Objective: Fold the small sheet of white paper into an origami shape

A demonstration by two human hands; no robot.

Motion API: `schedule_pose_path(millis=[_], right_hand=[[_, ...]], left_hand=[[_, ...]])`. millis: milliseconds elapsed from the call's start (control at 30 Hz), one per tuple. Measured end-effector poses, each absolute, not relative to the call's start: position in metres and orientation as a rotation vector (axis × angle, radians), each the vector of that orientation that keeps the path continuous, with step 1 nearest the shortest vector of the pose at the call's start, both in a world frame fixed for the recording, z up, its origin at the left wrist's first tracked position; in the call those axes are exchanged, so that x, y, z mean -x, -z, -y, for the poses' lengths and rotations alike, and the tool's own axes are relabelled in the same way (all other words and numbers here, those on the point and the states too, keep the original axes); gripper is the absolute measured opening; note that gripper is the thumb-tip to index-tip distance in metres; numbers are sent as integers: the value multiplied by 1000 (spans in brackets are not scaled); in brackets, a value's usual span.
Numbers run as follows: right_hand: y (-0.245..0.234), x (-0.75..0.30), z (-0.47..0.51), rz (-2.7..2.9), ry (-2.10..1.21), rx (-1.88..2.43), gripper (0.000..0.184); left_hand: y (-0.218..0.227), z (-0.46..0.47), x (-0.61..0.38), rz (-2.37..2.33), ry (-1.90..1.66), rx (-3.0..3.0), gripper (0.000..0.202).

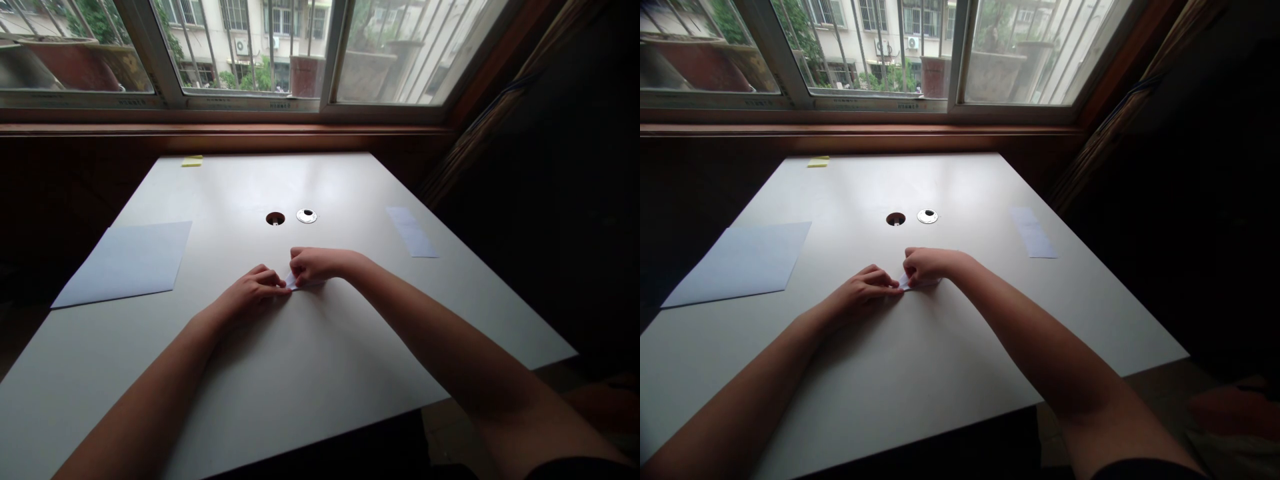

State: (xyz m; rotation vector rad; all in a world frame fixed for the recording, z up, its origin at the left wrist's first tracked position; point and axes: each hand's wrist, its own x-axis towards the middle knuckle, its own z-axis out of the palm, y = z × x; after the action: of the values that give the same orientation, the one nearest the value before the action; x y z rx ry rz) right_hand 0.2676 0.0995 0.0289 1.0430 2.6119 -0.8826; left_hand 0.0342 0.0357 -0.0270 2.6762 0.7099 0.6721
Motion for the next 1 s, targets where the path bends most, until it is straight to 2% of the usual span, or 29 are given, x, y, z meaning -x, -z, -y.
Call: schedule_pose_path(millis=[200,433,633,1000], right_hand=[[-30,-268,-99,-2598,887,-1064,16],[-24,-276,-98,-2635,927,-1109,14],[-19,-277,-90,-2717,903,-1131,31],[-19,-266,-98,-2588,882,-1173,36]], left_hand=[[26,-37,-35,-704,-737,-2648,30],[27,-36,-35,-711,-752,-2640,28],[26,-35,-35,-705,-757,-2670,26],[26,-36,-35,-700,-732,-2695,24]])
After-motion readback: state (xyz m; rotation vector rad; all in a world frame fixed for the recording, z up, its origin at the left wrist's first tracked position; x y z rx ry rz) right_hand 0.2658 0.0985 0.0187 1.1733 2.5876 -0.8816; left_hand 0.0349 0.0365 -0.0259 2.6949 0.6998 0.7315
